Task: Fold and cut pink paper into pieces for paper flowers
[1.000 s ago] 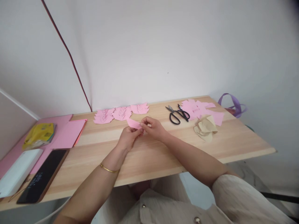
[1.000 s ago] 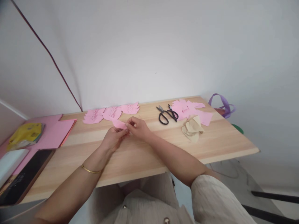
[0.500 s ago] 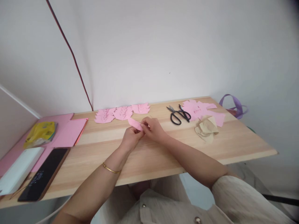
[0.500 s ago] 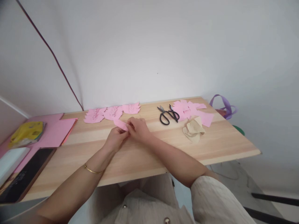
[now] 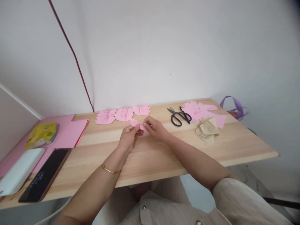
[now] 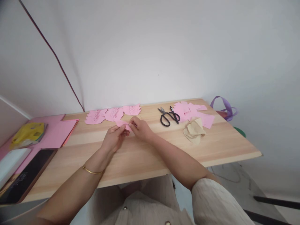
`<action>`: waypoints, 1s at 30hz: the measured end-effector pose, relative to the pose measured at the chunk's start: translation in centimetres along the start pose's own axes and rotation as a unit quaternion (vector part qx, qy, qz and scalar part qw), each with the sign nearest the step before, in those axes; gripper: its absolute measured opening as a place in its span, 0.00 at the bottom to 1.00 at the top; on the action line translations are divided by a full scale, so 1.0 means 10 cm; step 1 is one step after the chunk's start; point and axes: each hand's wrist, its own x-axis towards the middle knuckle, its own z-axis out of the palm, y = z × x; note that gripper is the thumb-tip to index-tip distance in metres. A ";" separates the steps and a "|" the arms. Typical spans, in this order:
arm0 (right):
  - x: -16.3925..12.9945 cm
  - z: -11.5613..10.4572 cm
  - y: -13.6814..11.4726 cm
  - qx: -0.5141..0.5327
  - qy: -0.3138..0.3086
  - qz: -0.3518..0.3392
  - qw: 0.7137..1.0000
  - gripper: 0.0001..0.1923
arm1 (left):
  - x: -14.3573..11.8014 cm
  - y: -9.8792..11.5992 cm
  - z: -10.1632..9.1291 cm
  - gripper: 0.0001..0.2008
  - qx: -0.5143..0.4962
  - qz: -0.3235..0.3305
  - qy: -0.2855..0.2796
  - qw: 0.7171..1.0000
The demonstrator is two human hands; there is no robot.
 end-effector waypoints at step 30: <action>-0.02 0.01 0.04 -0.250 -0.197 0.136 0.938 0.08 | -0.01 0.05 -0.08 0.10 0.710 0.186 -0.135 0.665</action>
